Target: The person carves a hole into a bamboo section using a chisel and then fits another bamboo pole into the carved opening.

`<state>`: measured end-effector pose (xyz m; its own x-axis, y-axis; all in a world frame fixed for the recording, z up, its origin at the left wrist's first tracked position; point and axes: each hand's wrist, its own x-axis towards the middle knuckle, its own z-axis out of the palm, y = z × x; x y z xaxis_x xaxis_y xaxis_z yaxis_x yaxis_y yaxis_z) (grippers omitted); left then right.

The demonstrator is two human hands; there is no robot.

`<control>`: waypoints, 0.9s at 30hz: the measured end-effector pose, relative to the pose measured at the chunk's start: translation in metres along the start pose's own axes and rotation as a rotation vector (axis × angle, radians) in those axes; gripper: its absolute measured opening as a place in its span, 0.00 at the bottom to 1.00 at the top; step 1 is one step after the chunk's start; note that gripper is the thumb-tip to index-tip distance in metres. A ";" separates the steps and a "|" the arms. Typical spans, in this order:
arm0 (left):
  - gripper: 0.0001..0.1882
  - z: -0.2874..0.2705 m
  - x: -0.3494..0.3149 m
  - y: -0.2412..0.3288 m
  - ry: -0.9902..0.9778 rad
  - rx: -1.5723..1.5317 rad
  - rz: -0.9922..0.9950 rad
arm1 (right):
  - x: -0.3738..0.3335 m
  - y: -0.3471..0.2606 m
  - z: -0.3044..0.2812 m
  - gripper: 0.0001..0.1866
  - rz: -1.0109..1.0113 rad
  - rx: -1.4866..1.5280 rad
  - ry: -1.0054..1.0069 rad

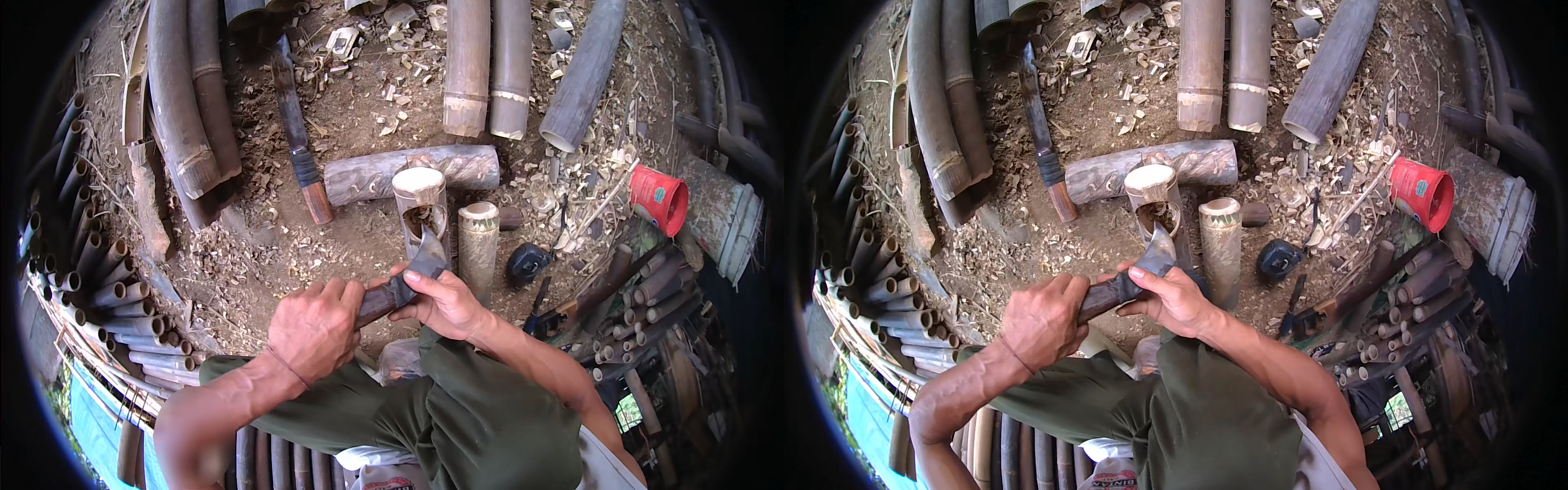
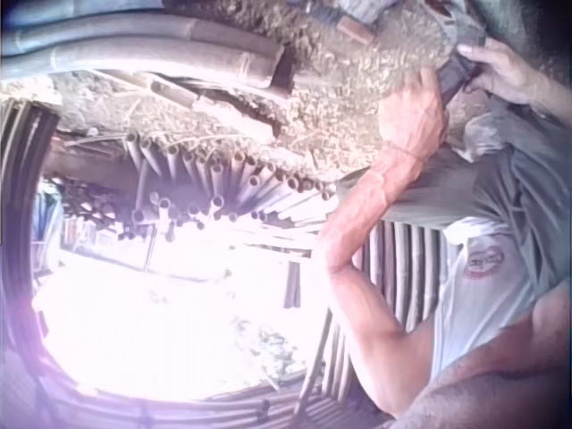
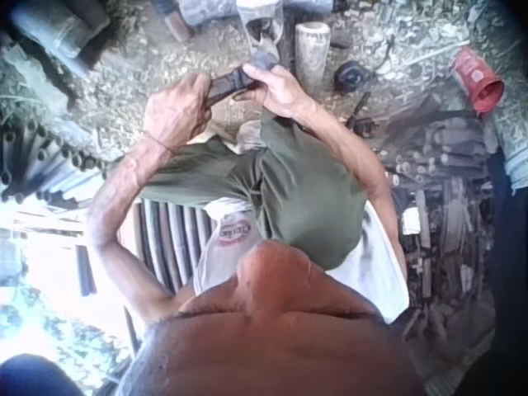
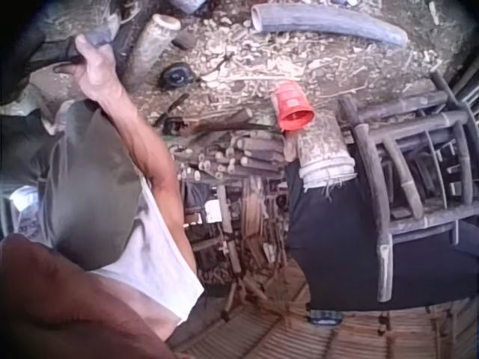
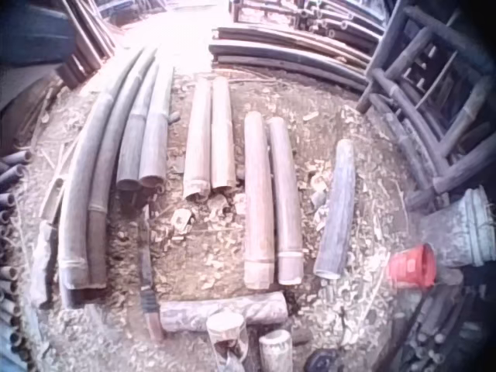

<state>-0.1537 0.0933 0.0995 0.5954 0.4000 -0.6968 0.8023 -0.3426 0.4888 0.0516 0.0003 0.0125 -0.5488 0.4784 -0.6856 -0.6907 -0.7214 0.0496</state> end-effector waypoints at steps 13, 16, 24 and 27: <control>0.25 0.091 0.025 -0.037 -0.058 -0.629 -0.088 | -0.002 -0.008 0.015 0.16 0.072 -0.533 0.481; 0.25 0.131 0.023 0.007 0.052 -0.835 -0.231 | -0.008 -0.005 0.010 0.14 -0.013 -0.722 0.592; 0.27 0.150 0.052 0.093 0.213 -1.050 -0.314 | -0.011 -0.014 0.006 0.13 -0.208 -1.184 0.765; 0.24 0.122 0.040 0.065 0.136 -0.627 -0.216 | -0.007 0.003 -0.019 0.15 -0.375 -0.916 0.568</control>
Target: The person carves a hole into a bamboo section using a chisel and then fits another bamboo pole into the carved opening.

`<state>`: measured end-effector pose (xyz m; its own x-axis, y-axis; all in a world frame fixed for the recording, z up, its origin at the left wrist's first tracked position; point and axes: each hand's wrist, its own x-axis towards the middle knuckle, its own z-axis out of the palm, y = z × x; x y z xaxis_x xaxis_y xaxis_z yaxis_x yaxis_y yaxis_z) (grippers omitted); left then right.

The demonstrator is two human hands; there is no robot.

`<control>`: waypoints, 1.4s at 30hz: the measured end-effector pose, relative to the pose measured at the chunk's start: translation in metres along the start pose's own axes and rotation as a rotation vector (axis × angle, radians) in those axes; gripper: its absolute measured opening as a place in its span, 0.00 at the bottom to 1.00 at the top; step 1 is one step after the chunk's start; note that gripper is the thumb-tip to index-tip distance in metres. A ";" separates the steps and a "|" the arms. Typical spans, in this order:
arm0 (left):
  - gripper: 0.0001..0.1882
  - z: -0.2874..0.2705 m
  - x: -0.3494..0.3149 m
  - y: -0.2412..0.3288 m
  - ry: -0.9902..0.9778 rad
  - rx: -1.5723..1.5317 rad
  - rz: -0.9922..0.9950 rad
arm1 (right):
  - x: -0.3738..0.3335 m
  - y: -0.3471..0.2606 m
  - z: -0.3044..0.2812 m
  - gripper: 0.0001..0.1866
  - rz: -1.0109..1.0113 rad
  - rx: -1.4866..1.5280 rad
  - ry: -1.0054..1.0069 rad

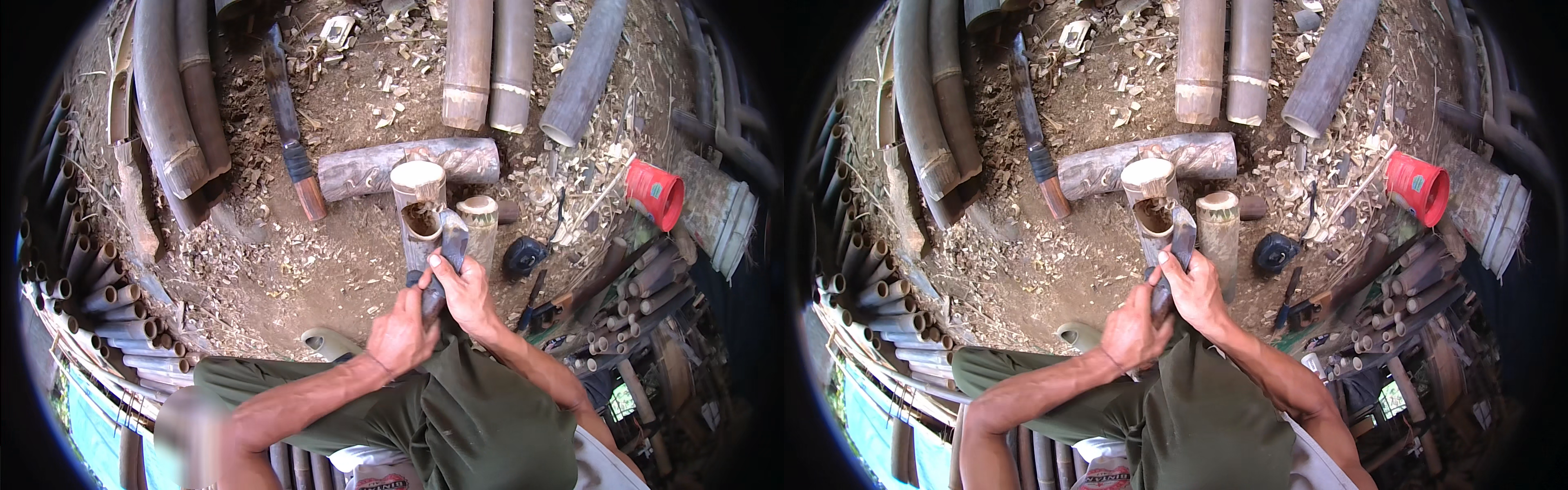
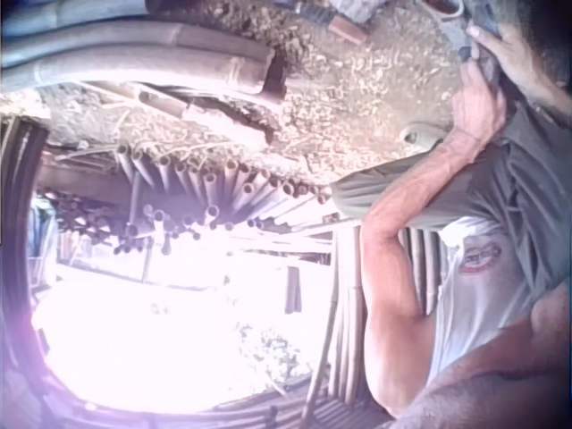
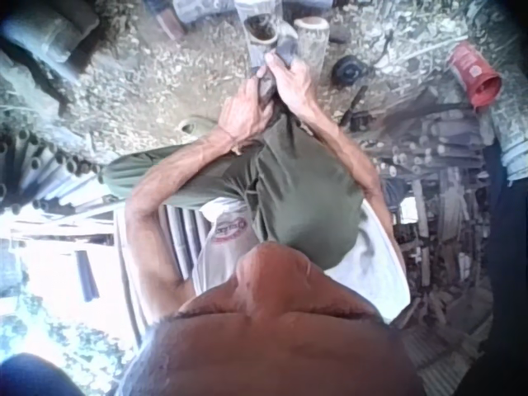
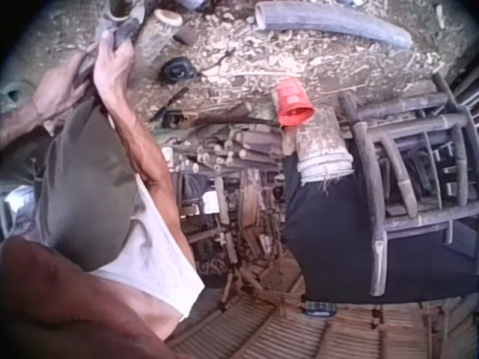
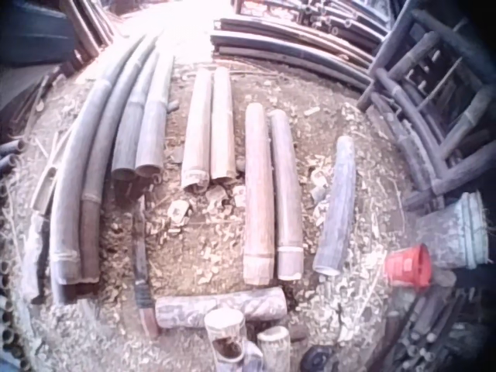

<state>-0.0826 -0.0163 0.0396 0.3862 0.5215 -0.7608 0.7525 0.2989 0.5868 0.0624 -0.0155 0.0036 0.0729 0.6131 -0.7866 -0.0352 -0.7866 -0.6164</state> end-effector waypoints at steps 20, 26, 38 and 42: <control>0.26 -0.109 -0.004 -0.014 -0.056 0.515 0.413 | -0.025 -0.031 -0.008 0.16 0.390 0.559 -0.405; 0.14 -0.190 0.052 0.016 -0.493 0.597 0.218 | 0.009 -0.027 0.019 0.20 0.579 0.947 -0.505; 0.26 -0.039 0.005 -0.038 -0.194 -0.163 -0.082 | -0.002 -0.017 0.007 0.13 0.203 -0.010 -0.071; 0.26 0.011 0.002 -0.015 -0.063 -0.422 -0.168 | -0.001 -0.003 0.004 0.12 0.000 -0.269 0.068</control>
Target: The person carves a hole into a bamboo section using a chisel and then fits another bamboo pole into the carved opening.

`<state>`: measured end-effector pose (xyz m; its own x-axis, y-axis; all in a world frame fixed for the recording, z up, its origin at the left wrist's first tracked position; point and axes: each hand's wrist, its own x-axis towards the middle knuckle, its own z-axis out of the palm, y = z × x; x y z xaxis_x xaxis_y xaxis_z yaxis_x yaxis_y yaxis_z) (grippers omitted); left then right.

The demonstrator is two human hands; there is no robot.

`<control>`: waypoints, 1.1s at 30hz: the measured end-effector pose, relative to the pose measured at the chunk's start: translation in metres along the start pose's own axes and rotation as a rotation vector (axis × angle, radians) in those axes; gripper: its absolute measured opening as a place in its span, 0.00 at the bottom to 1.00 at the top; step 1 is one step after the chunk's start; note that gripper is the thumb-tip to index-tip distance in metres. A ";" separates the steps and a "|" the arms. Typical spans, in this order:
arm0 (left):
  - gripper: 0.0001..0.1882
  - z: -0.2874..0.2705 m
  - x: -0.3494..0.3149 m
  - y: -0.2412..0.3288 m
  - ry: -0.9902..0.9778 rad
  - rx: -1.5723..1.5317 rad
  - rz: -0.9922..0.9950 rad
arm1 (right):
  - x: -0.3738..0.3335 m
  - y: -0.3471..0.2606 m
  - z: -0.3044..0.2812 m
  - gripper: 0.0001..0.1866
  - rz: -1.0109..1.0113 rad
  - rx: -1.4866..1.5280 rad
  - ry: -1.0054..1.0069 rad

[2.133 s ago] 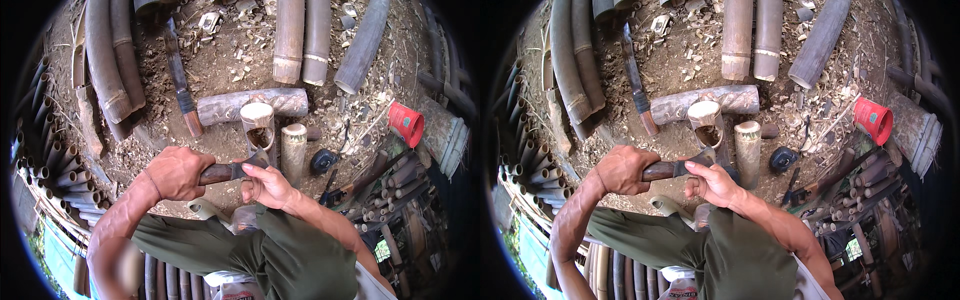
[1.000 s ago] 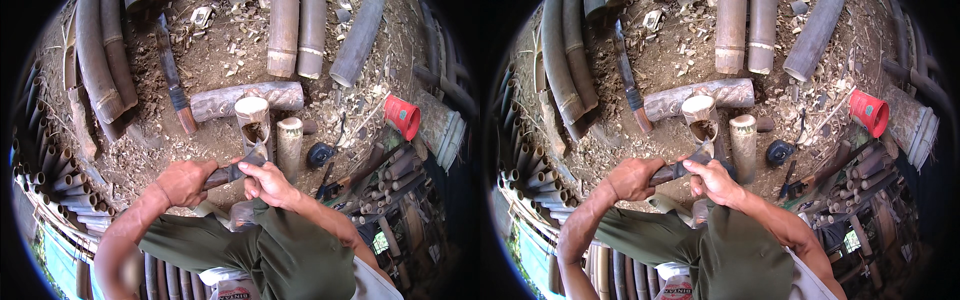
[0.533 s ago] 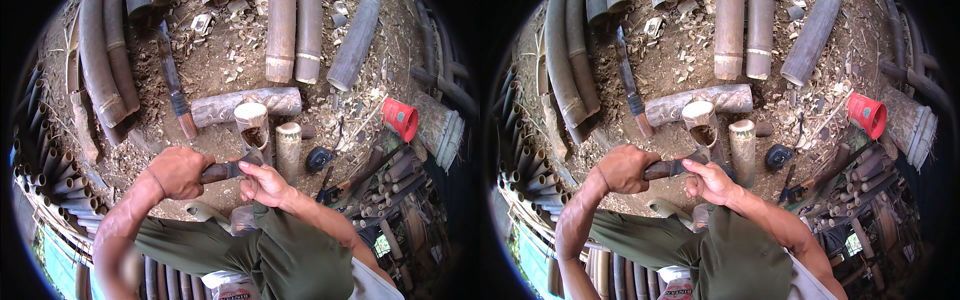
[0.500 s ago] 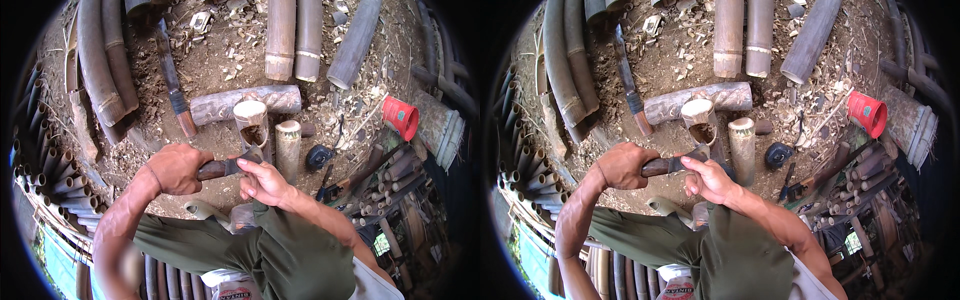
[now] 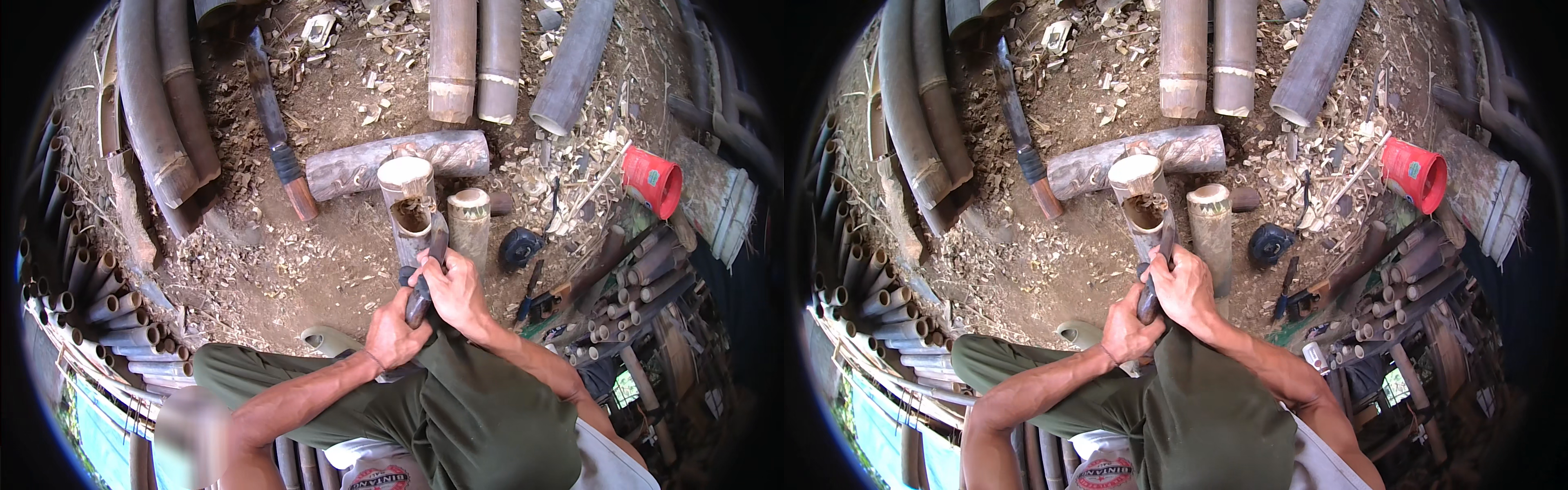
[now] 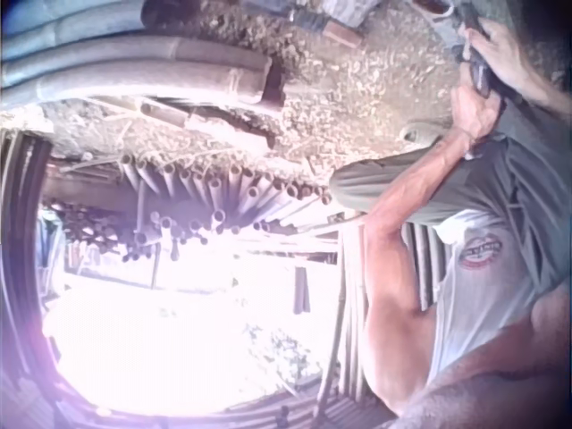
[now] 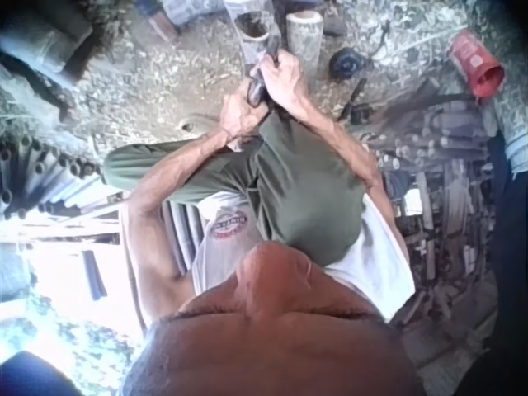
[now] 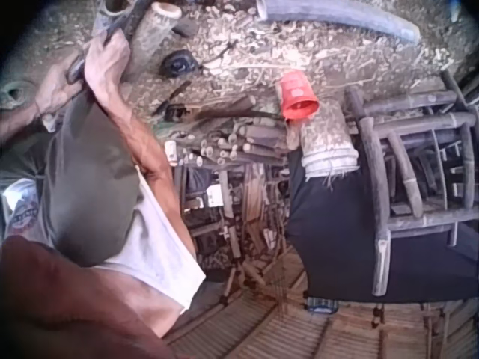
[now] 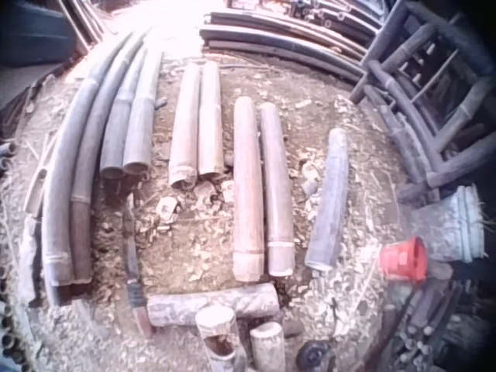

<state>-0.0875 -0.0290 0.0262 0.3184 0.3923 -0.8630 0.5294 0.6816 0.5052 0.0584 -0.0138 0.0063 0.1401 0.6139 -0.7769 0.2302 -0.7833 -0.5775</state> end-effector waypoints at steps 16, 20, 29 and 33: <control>0.19 -0.076 0.009 -0.005 0.175 0.357 0.039 | 0.017 -0.033 0.034 0.13 0.145 0.332 -0.400; 0.11 -0.148 0.026 0.074 0.115 1.054 0.327 | 0.021 -0.041 0.039 0.15 0.127 1.201 -0.521; 0.05 -0.093 0.083 0.251 -0.225 1.777 0.320 | 0.039 -0.034 0.011 0.23 0.257 2.130 -0.682; 0.06 -0.102 0.075 0.235 -0.286 1.736 0.191 | 0.039 -0.034 0.007 0.18 0.280 1.946 -0.674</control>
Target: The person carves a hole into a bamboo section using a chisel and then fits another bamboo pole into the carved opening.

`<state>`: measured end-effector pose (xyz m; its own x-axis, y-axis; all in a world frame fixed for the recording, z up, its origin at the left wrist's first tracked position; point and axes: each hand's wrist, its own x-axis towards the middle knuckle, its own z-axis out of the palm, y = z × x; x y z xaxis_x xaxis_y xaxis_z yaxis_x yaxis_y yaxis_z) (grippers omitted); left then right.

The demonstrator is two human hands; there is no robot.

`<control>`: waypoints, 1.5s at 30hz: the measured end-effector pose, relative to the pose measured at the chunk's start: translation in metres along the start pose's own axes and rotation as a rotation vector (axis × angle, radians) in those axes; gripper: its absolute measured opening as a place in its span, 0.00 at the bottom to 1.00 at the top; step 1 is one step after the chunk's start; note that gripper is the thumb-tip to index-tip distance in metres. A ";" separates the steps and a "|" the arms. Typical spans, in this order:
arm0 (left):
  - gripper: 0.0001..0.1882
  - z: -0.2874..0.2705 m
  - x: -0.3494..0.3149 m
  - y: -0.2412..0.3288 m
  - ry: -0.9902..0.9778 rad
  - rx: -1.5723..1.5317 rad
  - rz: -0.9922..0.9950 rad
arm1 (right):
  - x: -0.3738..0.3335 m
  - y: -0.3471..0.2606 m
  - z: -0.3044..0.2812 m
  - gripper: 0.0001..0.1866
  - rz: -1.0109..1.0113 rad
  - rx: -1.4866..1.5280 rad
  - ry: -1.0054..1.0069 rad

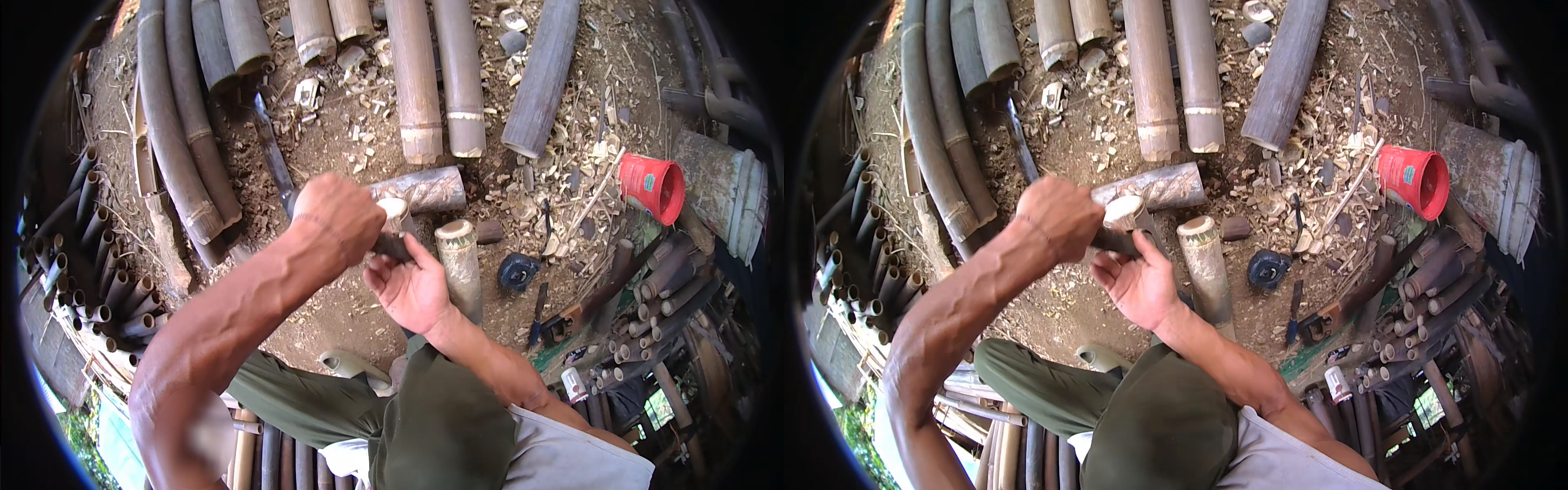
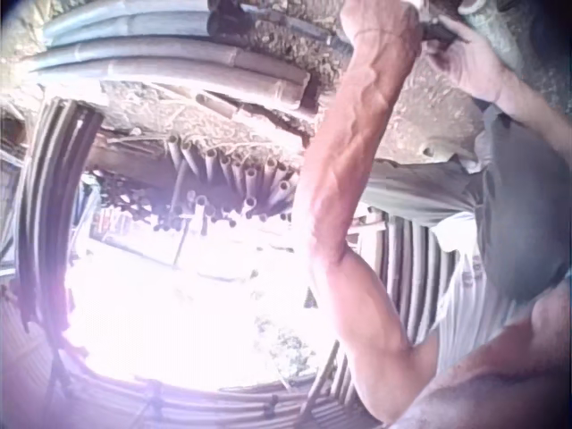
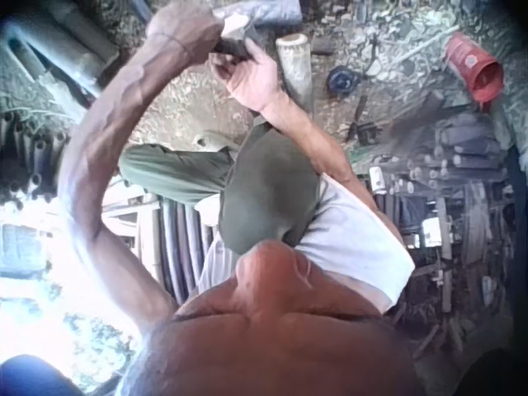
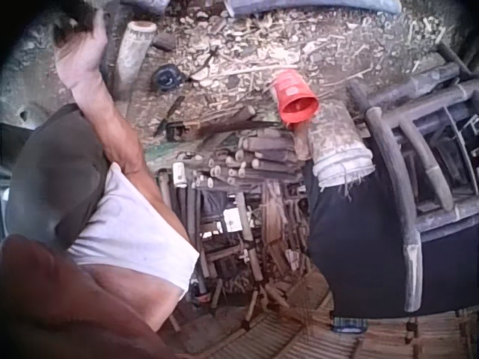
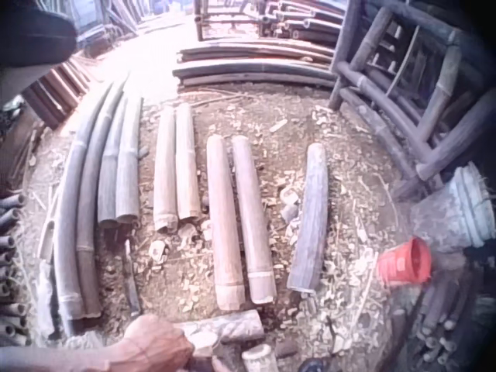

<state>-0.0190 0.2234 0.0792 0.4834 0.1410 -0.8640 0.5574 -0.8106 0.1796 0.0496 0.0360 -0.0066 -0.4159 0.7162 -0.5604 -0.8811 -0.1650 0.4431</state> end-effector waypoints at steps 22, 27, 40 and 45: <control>0.31 0.074 0.052 0.035 0.240 -2.367 0.711 | -0.080 -0.141 0.044 0.51 -0.805 -1.863 0.483; 0.24 0.114 -0.028 0.019 0.365 -1.534 0.148 | -0.021 -0.038 0.059 0.38 -0.247 -1.065 -0.152; 0.28 -0.018 -0.178 0.000 1.292 -1.709 0.611 | -0.127 -0.017 -0.040 0.52 -0.527 -2.285 -0.061; 0.39 -0.001 -0.197 0.063 1.538 -1.266 0.501 | -0.127 -0.056 -0.145 0.51 -0.692 -2.334 0.952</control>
<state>-0.0786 0.1451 0.2605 0.3845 0.8876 0.2535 -0.0446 -0.2565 0.9655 0.1187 -0.1439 -0.0614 0.4508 0.7419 -0.4964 0.5986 -0.6638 -0.4484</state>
